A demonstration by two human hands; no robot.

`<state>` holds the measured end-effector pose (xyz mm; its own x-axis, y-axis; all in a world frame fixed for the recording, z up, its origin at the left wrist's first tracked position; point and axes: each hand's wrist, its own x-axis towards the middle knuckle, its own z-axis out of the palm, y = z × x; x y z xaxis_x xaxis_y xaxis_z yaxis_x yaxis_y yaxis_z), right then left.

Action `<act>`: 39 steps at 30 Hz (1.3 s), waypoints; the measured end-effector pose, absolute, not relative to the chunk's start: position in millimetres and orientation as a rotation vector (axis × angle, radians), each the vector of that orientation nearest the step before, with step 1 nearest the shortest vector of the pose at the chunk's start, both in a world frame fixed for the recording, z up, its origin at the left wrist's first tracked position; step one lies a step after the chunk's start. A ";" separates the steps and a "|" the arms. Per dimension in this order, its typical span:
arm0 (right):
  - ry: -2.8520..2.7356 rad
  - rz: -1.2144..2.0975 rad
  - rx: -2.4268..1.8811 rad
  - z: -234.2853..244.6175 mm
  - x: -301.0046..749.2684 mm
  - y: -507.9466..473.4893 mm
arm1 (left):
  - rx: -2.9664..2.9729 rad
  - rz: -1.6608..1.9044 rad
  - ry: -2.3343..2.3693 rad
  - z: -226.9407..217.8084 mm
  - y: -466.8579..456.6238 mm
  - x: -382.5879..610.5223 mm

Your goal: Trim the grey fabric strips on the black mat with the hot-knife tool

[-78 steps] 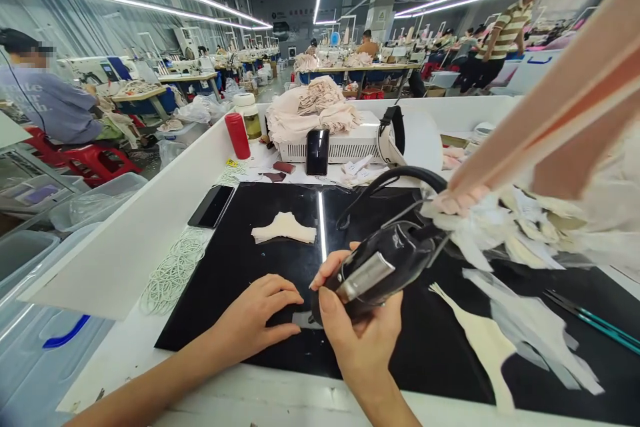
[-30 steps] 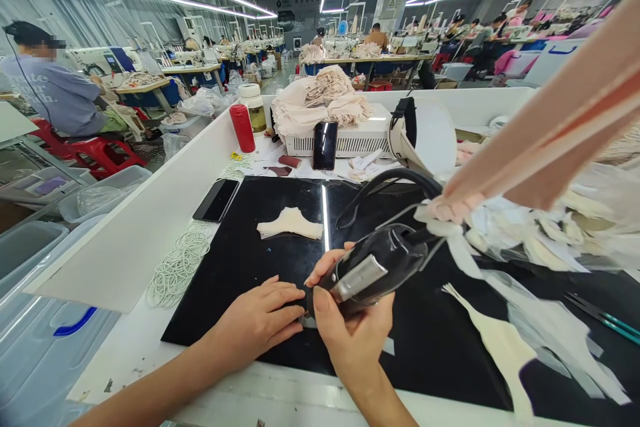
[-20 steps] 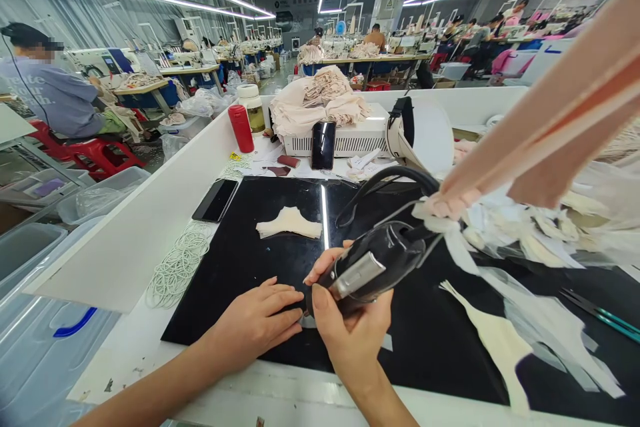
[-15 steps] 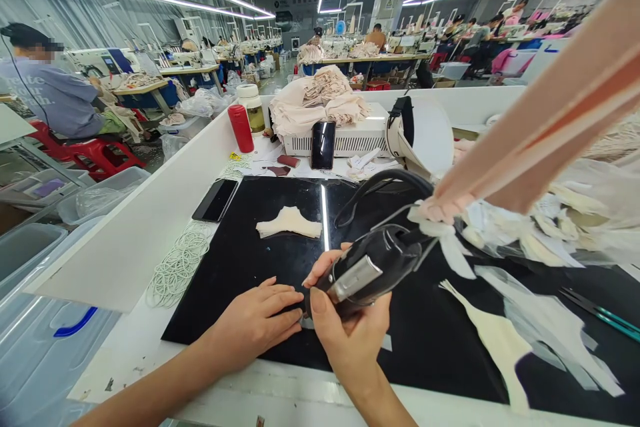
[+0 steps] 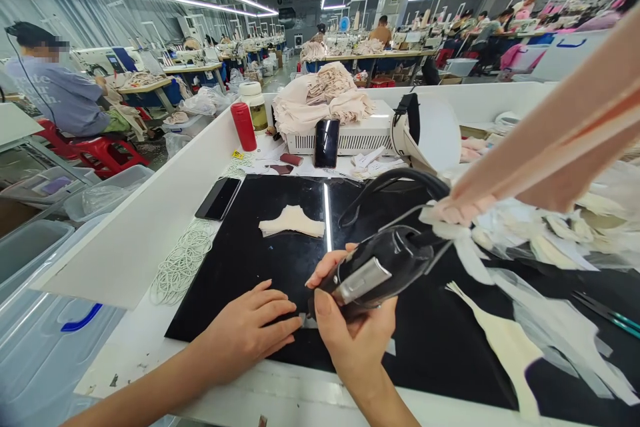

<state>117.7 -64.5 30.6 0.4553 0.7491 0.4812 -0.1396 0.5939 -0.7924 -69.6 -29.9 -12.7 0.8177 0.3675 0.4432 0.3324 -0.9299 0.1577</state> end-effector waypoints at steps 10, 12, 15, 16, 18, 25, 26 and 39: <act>-0.902 0.617 -0.757 37.8 119.8 -66.0 | 2.746 0.685 0.750 -12.6 -29.0 -51.7; -0.901 0.624 -0.743 37.0 119.4 -66.3 | 2.712 0.706 0.775 -13.8 -28.3 -49.7; -0.900 0.634 -0.726 35.8 118.5 -66.6 | 2.669 0.729 0.780 -13.6 -27.9 -48.8; -0.902 0.634 -0.726 35.6 118.0 -66.6 | 2.661 0.731 0.779 -12.9 -27.9 -48.8; -0.906 0.628 -0.737 35.7 117.0 -66.4 | 2.652 0.726 0.788 -11.2 -28.0 -48.8; -0.911 0.608 -0.786 34.7 115.0 -65.2 | 2.615 0.697 0.857 -9.1 -29.3 -48.7; -0.911 0.605 -0.787 34.2 115.2 -65.3 | 2.601 0.698 0.864 -9.5 -29.4 -48.7; -0.913 0.637 -0.740 33.7 117.9 -64.0 | 2.730 0.750 0.770 -13.8 -37.5 -56.3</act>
